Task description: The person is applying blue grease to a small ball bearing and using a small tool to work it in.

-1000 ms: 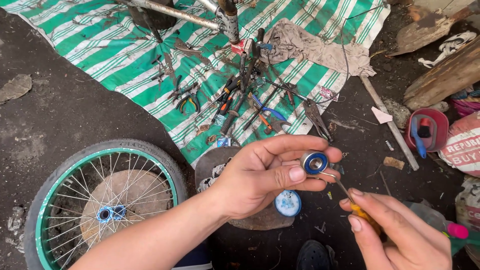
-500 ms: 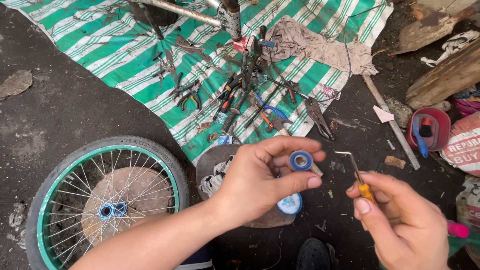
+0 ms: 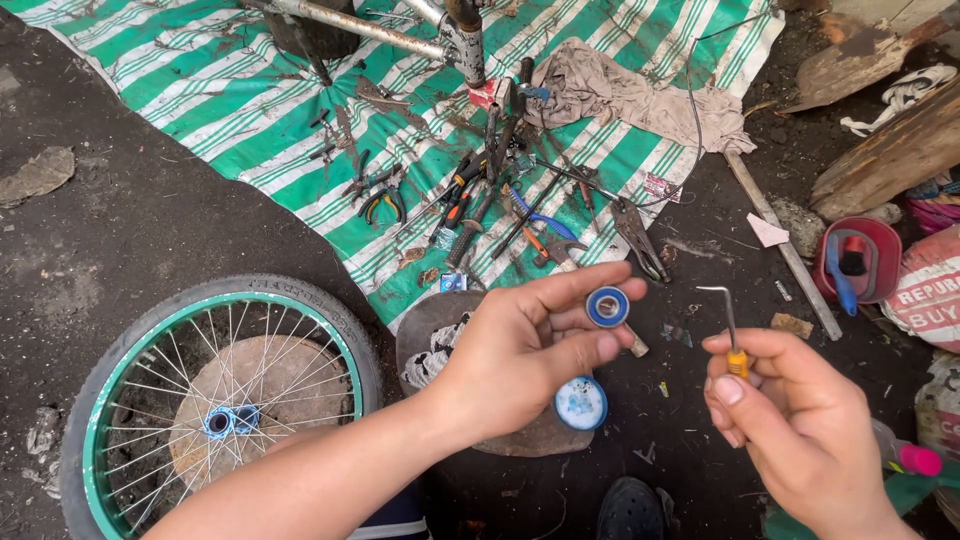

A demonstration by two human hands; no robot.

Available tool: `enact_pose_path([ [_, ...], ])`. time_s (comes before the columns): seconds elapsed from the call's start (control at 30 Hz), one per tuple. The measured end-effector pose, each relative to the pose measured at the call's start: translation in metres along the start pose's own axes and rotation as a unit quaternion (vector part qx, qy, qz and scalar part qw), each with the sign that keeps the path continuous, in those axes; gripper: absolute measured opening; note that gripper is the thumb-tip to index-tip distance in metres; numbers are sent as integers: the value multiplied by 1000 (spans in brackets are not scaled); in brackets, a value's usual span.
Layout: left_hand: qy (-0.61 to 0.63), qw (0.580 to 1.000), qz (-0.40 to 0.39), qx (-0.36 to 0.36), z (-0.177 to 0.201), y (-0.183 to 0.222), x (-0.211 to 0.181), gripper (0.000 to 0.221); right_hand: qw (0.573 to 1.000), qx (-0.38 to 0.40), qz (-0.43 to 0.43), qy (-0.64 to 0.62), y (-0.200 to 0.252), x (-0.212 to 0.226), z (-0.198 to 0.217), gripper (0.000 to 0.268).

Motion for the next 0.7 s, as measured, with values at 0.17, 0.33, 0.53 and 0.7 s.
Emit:
enact_pose_path([
  [0.17, -84, 996, -13, -4, -3, 4, -8, 43, 1000, 19, 16, 18, 4, 0, -8, 29],
  [0.33, -67, 998, -20, -5, -2, 3, -7, 38, 998, 18, 20, 57, 6, 5, -10, 32],
  [0.53, -59, 998, 3, 2, -5, 7, -4, 50, 1000, 26, 13, -9, 9, 1, -13, 48],
  [0.7, -284, 955, -83, -33, -8, 15, -33, 38, 975, 1, 100, 200, 17, 16, -14, 41],
])
Point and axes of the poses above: each hand's wrist, its own y-axis away from the middle knuckle, its own z-axis out of the back of the hand, x = y × z, the point moved 7 cm from there along -y, towards the middle knuckle
